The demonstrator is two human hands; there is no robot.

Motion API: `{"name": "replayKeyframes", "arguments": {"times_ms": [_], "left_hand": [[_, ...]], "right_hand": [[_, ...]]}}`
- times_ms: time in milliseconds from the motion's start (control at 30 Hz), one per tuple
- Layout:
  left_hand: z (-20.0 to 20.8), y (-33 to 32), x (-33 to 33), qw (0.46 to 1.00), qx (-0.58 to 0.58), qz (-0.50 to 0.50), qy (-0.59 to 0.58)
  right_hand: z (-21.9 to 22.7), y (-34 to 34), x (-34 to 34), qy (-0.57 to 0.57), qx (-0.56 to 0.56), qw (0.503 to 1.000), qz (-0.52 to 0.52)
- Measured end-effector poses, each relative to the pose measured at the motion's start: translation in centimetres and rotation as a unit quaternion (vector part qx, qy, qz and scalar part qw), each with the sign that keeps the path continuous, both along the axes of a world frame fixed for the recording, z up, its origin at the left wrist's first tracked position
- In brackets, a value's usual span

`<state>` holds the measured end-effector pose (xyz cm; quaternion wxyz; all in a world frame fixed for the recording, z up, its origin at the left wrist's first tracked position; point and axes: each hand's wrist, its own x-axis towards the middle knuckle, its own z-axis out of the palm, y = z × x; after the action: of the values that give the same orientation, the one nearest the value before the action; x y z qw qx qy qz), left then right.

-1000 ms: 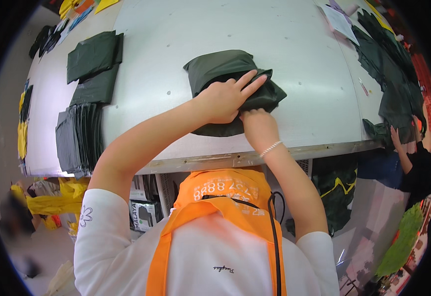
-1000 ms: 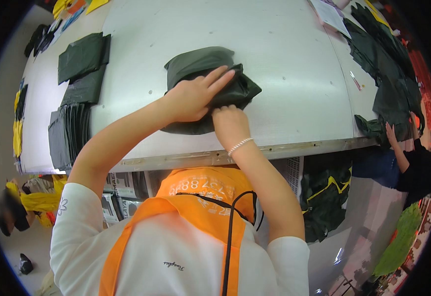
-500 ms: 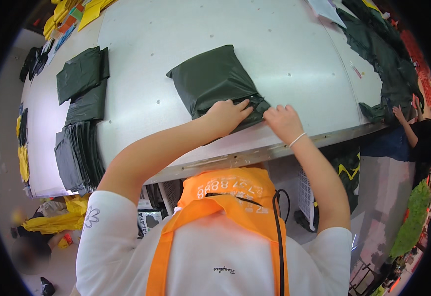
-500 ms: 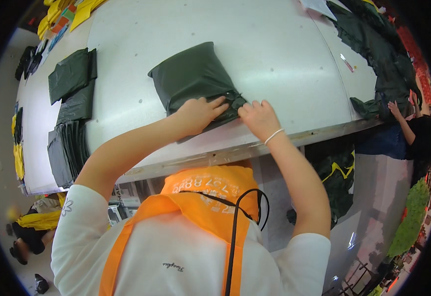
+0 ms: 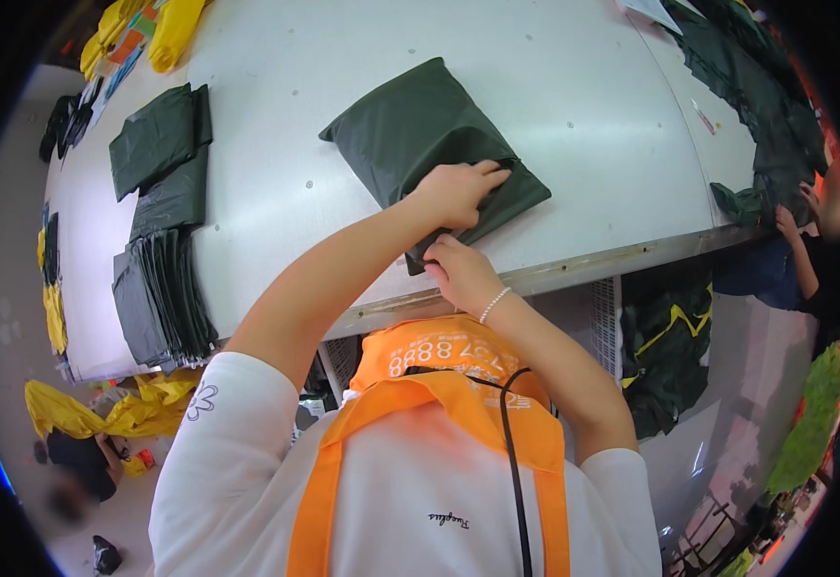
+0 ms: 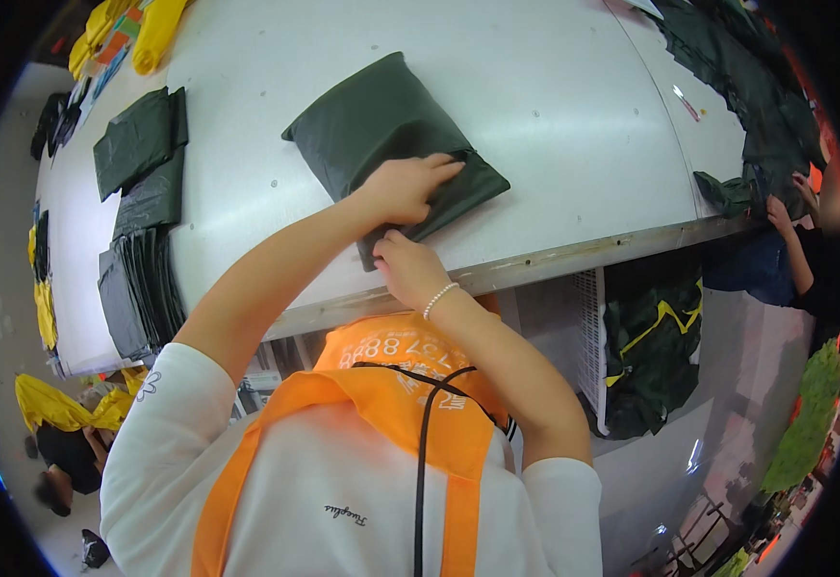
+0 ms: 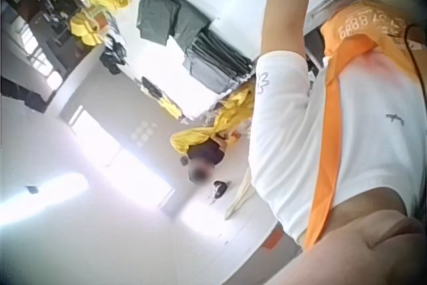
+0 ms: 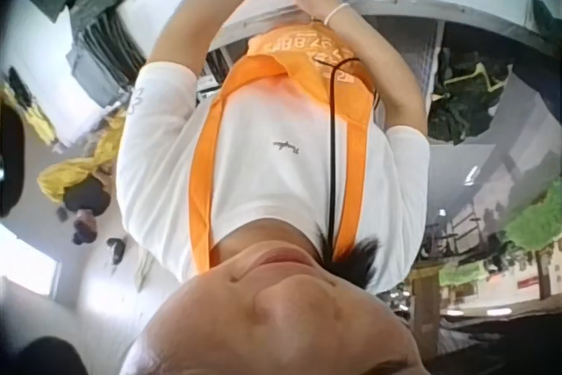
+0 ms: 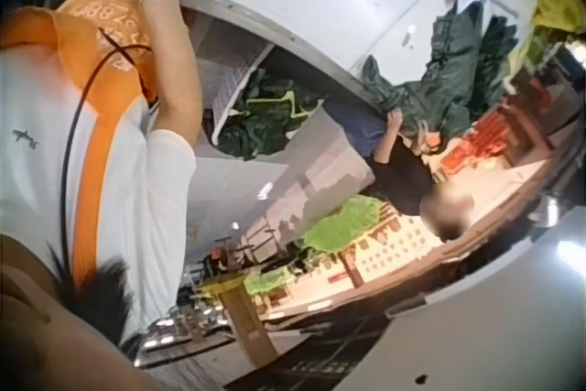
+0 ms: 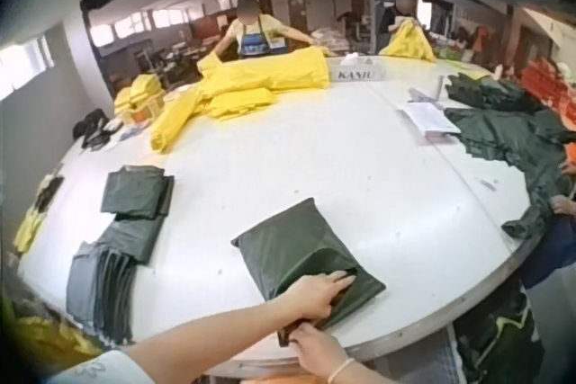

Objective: The person folds a dark green jacket on a white table. They smooth the fabric, fold the sleeves, and fold the body into a compact rectangle. The folded jacket is placed on a stack of similar folded items.

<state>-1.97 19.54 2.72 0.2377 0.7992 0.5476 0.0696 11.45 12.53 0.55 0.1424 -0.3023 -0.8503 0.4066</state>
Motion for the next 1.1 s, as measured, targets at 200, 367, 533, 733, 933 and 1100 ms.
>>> {"name": "replayKeyframes", "arguments": {"times_ms": [200,367,533,733,933,1100], "left_hand": [[-5.8,-1.0,2.1,0.964,0.215,0.124,0.094],[3.8,0.7,1.1,0.971,-0.072,0.112,-0.197],[3.2,1.2,-0.5,0.965,-0.009,-0.148,-0.214],[-4.1,-0.8,6.2,0.970,0.228,-0.080,-0.002],[-3.4,-3.1,8.5,0.993,0.119,0.011,-0.025],[-1.8,-7.4,7.9,0.976,0.050,0.082,-0.194]], "right_hand": [[1.6,1.5,1.8,0.015,0.028,0.999,-0.003],[4.8,4.4,6.5,0.005,0.058,0.998,-0.035],[5.5,6.2,10.7,-0.018,0.043,0.999,-0.027],[3.1,5.3,10.7,-0.026,0.075,0.997,0.017],[2.6,4.8,12.4,-0.044,0.067,0.994,-0.079],[0.0,2.6,10.0,-0.016,0.054,0.977,-0.207]]}}
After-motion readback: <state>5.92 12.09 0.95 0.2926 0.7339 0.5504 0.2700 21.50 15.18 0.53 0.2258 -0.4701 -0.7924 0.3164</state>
